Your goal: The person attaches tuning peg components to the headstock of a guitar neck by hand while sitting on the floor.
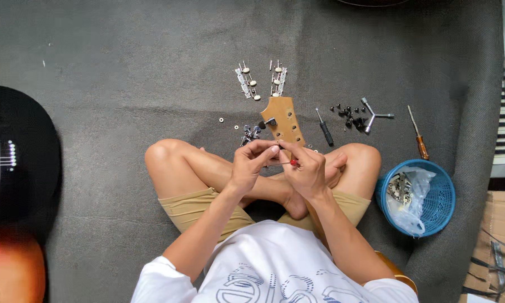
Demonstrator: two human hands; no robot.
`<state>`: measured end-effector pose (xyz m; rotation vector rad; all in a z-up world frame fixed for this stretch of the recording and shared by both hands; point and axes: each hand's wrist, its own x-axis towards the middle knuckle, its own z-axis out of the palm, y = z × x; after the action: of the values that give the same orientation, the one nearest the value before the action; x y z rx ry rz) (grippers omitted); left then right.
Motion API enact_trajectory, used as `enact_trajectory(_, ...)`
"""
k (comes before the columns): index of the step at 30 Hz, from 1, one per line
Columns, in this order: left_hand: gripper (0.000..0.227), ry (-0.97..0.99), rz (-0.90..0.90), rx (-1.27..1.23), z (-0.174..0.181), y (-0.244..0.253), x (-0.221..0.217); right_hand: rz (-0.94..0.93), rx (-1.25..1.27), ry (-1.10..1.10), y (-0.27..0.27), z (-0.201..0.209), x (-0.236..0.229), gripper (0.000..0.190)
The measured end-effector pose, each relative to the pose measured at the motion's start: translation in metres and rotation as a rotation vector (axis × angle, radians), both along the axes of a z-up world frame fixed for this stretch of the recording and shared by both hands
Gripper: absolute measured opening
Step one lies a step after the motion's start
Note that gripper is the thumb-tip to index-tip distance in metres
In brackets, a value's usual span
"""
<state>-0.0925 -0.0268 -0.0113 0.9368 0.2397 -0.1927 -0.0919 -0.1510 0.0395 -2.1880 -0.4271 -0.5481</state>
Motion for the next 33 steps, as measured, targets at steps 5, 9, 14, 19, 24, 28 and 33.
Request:
enact_trajectory(5,0.017,0.078,-0.062,-0.005,0.005,0.006,-0.001,0.058,0.05,0.039,0.0,0.011,-0.007,0.016)
enact_trajectory(9,0.016,0.166,-0.213,0.049,0.005,0.016,-0.002,0.148,0.089,0.085,-0.015,-0.003,-0.011,0.011)
enact_trajectory(14,0.02,0.208,-0.248,0.091,0.005,0.017,-0.002,0.153,0.129,0.191,-0.018,0.007,-0.014,0.013)
enact_trajectory(19,0.023,0.218,-0.25,0.131,-0.002,0.013,-0.007,0.093,0.102,0.231,-0.016,0.002,-0.02,0.012)
enact_trajectory(24,0.015,0.141,-0.261,0.359,-0.002,0.011,-0.011,-0.097,-0.126,0.218,-0.014,-0.014,-0.03,0.009)
enact_trajectory(28,0.013,0.091,-0.366,0.68,0.011,0.011,-0.009,-0.168,-0.154,0.251,-0.011,-0.018,-0.033,0.009)
enact_trajectory(33,0.014,-0.154,-0.358,0.823,0.024,0.014,-0.011,-0.192,-0.223,0.426,-0.016,-0.025,-0.032,0.008)
